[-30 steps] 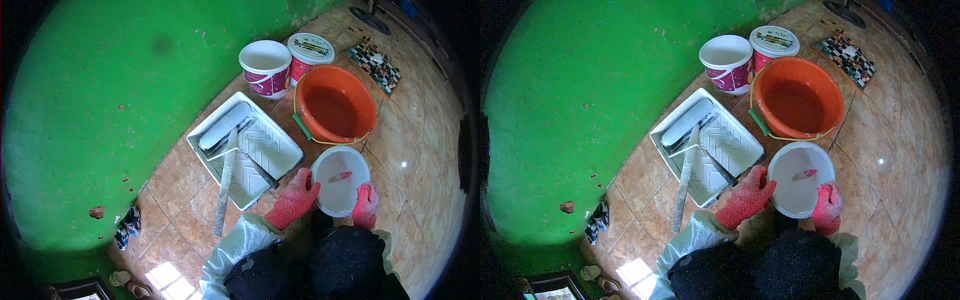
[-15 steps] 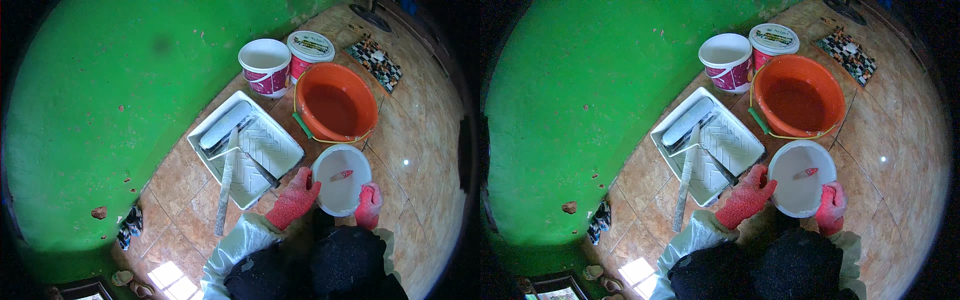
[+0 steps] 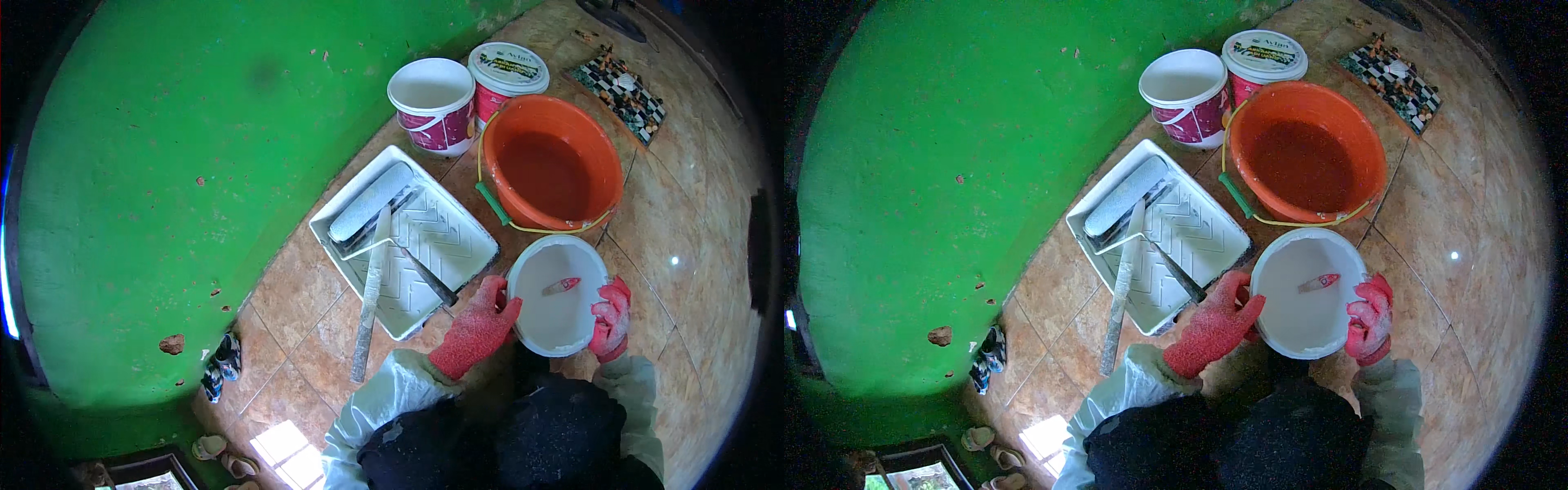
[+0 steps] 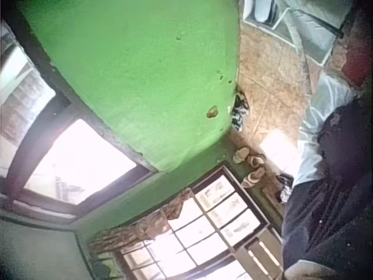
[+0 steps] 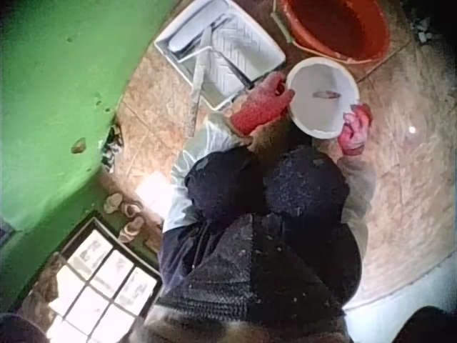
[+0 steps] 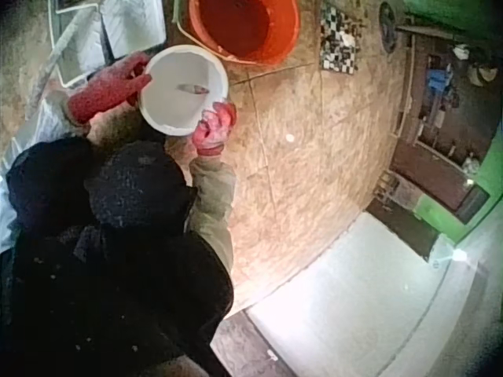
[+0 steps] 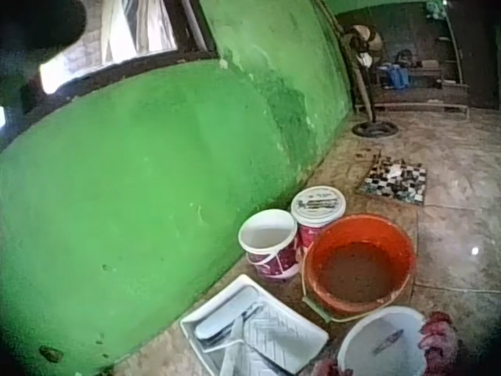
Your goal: The person stirs white paint in a bucket using a scraper and then pours the paint into a roller tray, subsequently coating a paint roller in the tray.
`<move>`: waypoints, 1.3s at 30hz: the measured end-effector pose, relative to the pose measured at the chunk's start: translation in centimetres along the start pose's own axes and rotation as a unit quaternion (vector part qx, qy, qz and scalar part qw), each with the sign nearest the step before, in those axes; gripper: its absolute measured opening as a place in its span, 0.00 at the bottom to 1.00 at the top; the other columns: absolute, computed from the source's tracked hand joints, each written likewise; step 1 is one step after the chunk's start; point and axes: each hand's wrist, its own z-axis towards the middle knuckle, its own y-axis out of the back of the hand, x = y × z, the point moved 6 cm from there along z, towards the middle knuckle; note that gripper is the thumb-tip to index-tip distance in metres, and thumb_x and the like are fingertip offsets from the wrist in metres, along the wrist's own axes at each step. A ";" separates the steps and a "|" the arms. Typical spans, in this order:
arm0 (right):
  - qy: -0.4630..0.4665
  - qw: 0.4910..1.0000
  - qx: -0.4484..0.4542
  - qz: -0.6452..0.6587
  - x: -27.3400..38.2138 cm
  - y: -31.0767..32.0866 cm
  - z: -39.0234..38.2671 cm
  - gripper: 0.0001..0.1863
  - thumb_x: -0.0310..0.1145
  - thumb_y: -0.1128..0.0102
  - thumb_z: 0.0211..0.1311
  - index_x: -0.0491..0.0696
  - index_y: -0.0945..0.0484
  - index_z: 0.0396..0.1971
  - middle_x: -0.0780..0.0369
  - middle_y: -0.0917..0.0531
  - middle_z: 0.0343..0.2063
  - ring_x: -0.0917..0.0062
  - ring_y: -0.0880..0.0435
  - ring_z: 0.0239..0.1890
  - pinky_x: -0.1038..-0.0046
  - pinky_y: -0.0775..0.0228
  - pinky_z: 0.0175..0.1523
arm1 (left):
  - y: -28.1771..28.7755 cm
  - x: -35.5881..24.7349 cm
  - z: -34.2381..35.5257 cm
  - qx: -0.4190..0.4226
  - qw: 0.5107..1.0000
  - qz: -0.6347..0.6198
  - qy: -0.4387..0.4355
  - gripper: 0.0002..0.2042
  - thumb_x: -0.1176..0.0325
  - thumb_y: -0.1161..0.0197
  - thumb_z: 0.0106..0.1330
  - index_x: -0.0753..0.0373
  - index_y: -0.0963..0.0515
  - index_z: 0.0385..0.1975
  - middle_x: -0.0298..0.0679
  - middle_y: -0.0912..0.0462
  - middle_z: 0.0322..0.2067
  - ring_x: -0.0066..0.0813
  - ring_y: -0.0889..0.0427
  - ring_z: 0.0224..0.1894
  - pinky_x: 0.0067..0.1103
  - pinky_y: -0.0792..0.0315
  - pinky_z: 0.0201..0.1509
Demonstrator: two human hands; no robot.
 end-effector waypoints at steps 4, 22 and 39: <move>-0.049 0.994 -0.065 0.069 -0.8 -0.9 -0.8 0.05 0.28 0.48 0.47 0.50 0.34 0.20 0.56 0.27 0.40 0.57 0.32 0.50 0.56 0.43 0.57 | -0.2 -0.1 -0.3 -0.018 1.000 -0.013 0.011 0.17 0.65 0.44 0.63 0.68 0.35 0.46 0.42 0.28 0.30 0.25 0.24 0.21 0.19 0.28 0.18; -0.157 0.944 -0.193 0.216 -0.4 -2.4 -1.9 0.06 0.35 0.51 0.59 0.51 0.31 0.25 0.59 0.33 0.51 0.63 0.40 0.59 0.60 0.51 0.63 | -0.4 1.0 -0.4 -0.115 0.984 0.090 -0.105 0.16 0.66 0.47 0.64 0.65 0.35 0.49 0.40 0.28 0.28 0.21 0.28 0.17 0.17 0.32 0.15; -0.504 0.539 -0.277 0.616 -1.0 -4.2 -2.2 0.22 0.44 0.57 0.65 0.47 0.37 0.55 0.55 0.28 0.50 0.64 0.29 0.52 0.60 0.43 0.61 | 0.6 -1.1 -0.8 -0.088 0.983 0.145 -0.066 0.15 0.61 0.43 0.61 0.64 0.33 0.42 0.47 0.24 0.27 0.40 0.23 0.30 0.30 0.29 0.34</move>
